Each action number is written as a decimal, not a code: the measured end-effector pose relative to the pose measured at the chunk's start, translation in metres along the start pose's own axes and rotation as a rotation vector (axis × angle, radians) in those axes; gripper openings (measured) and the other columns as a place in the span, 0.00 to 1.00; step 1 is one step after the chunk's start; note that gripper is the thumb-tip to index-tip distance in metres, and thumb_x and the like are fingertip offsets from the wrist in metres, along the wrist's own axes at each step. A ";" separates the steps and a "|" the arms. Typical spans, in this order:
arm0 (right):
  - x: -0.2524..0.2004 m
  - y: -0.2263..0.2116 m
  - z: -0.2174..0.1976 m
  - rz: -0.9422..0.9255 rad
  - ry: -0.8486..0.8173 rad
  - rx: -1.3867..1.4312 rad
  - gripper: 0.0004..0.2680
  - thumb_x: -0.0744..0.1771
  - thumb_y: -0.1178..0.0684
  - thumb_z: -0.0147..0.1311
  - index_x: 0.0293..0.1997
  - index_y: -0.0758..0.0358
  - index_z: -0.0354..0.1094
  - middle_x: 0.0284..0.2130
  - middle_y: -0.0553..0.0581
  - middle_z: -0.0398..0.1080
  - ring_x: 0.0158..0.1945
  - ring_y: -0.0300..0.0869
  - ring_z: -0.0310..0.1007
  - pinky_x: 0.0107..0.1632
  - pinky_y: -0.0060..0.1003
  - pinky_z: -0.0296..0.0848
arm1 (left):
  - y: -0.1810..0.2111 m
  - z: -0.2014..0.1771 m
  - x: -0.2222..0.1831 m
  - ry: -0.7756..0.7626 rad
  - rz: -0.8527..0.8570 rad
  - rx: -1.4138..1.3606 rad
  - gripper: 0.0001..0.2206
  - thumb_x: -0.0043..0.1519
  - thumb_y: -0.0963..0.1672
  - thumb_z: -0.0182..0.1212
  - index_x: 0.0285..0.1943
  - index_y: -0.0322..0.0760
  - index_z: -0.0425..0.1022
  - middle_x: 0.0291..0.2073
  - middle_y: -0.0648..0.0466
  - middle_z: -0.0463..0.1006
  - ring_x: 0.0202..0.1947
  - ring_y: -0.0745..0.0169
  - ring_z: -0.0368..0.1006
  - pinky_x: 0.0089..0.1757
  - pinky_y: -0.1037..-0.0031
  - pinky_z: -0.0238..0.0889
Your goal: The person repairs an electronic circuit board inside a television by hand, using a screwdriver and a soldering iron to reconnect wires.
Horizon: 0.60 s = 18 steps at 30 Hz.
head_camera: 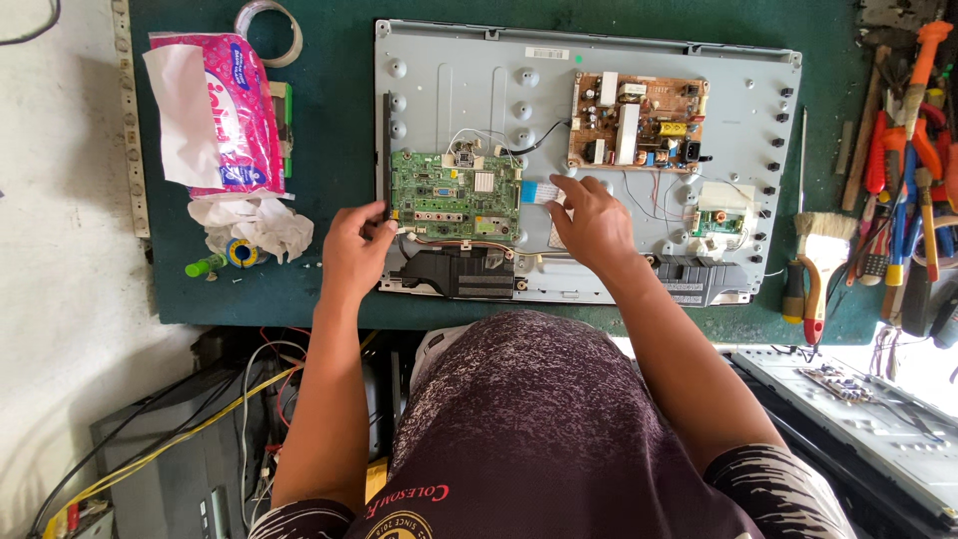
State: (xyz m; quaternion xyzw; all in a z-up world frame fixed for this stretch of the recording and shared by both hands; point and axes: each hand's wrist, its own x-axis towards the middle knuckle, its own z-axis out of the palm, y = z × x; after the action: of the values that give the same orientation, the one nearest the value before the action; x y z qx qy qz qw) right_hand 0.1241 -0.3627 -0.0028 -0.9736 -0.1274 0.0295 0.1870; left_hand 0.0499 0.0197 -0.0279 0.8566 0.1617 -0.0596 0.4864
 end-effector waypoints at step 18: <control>0.088 -0.021 0.021 0.090 -0.155 -0.330 0.09 0.70 0.31 0.53 0.48 0.33 0.75 0.25 0.42 0.77 0.33 0.49 0.85 0.36 0.51 0.82 | -0.011 0.004 -0.013 0.097 0.111 0.091 0.15 0.60 0.45 0.74 0.55 0.38 0.84 0.40 0.43 0.79 0.39 0.42 0.80 0.37 0.56 0.76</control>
State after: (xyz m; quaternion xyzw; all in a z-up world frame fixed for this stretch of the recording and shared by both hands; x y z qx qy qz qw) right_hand 0.2020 -0.3133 -0.0157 -0.9906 -0.1007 0.0916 0.0131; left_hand 0.0344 0.0184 -0.0354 0.8873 0.1343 0.0018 0.4412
